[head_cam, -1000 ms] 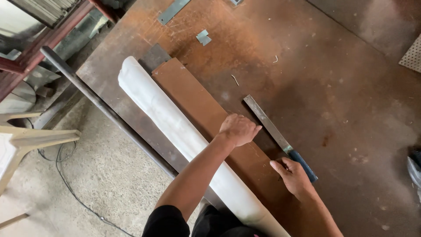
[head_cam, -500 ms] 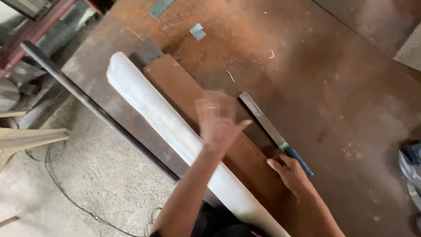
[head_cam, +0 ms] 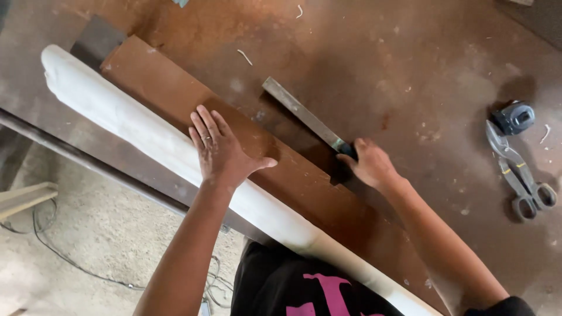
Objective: Filing the edges of a metal strip on a workbench.
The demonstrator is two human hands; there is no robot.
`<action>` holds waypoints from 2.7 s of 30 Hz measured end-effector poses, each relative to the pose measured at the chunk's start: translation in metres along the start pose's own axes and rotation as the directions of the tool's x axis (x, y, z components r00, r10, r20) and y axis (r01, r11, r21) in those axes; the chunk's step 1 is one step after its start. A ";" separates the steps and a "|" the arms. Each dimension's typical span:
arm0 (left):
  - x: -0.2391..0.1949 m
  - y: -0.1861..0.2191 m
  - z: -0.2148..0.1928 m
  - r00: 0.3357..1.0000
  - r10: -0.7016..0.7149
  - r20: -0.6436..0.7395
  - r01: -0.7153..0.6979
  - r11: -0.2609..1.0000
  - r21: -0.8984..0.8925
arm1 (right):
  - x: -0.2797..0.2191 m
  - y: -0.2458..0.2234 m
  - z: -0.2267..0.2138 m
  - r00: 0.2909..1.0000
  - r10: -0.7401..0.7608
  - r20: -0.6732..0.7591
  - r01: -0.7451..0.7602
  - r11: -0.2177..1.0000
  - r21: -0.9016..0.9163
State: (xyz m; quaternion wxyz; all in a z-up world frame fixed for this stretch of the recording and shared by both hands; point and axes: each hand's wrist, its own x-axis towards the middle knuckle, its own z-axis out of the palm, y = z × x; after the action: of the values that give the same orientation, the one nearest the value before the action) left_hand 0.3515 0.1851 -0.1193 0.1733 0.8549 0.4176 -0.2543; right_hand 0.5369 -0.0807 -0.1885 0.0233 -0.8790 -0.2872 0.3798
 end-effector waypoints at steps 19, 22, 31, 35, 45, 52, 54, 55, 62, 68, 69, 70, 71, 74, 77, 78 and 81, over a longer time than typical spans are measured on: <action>0.017 -0.021 0.038 0.985 0.106 -0.138 -0.089 0.989 0.120 | -0.171 0.025 -0.026 0.921 0.338 0.191 -0.385 0.860 0.335; 0.021 -0.023 0.050 0.975 0.122 -0.186 -0.100 0.987 0.122 | -0.179 0.016 -0.037 0.966 0.260 0.004 -0.226 0.832 0.506; 0.017 -0.021 0.048 0.976 0.125 -0.180 -0.087 0.974 0.207 | -0.122 -0.049 -0.056 0.996 0.078 0.046 -0.090 0.902 0.422; 0.024 -0.026 0.058 0.962 0.117 -0.249 -0.069 0.979 0.191 | -0.098 -0.064 -0.029 0.998 0.034 -0.055 -0.004 0.881 0.474; 0.000 -0.007 -0.007 0.998 0.001 0.059 0.002 0.999 -0.051 | -0.008 -0.121 -0.025 1.000 0.013 0.025 -0.018 0.978 0.206; 0.041 -0.080 -0.035 0.992 -0.120 -0.034 0.116 0.989 -0.086 | 0.007 -0.122 -0.018 0.999 -0.012 0.047 0.004 0.985 0.172; 0.048 -0.078 -0.040 0.993 -0.119 -0.012 0.118 0.991 -0.060 | 0.006 -0.123 -0.018 0.999 -0.039 0.018 0.035 0.983 0.180; 0.051 -0.076 -0.041 0.994 -0.112 0.008 0.112 0.993 -0.025 | 0.005 -0.121 -0.018 0.998 -0.062 -0.017 0.064 0.978 0.197; 0.052 -0.074 -0.038 0.992 -0.130 -0.004 0.129 0.991 -0.034 | 0.002 -0.135 -0.045 0.836 -0.345 -0.426 0.507 0.782 0.363; 0.046 -0.073 -0.051 0.989 -0.138 0.050 0.140 0.989 -0.052 | 0.068 -0.123 -0.026 0.996 -0.074 0.041 0.069 0.991 0.110; 0.047 -0.074 -0.053 0.991 -0.135 0.008 0.135 0.991 -0.012 | 0.061 -0.141 -0.041 0.974 -0.208 -0.087 0.222 0.954 0.201; 0.048 -0.072 -0.050 0.993 -0.119 -0.025 0.119 0.993 0.023 | 0.053 -0.153 -0.055 0.925 -0.309 -0.224 0.362 0.894 0.264; 0.051 -0.069 -0.045 0.993 -0.118 -0.014 0.119 0.993 0.014 | 0.049 -0.162 -0.060 0.928 -0.305 -0.214 0.355 0.899 0.258; 0.053 -0.073 -0.044 0.994 -0.106 0.000 0.106 0.994 -0.034 | 0.053 -0.192 -0.057 0.832 -0.380 -0.405 0.542 0.713 0.444; 0.052 -0.075 -0.045 0.993 -0.117 0.033 0.118 0.993 -0.029 | 0.084 -0.190 -0.044 0.896 -0.432 -0.103 0.444 0.865 0.235; 0.052 -0.075 -0.046 0.993 -0.113 0.041 0.115 0.992 -0.047 | 0.095 -0.189 -0.047 0.925 -0.372 -0.078 0.380 0.908 0.178; 0.043 -0.075 -0.054 0.991 -0.120 0.063 0.125 0.989 -0.082 | 0.094 -0.213 -0.066 0.887 -0.421 -0.191 0.450 0.880 0.152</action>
State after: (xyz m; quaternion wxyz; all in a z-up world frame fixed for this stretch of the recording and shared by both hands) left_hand 0.3295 0.2844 -0.1067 0.2058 0.8117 0.4748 -0.2710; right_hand 0.5294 0.1578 -0.1485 0.2150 -0.8116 -0.4372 0.3223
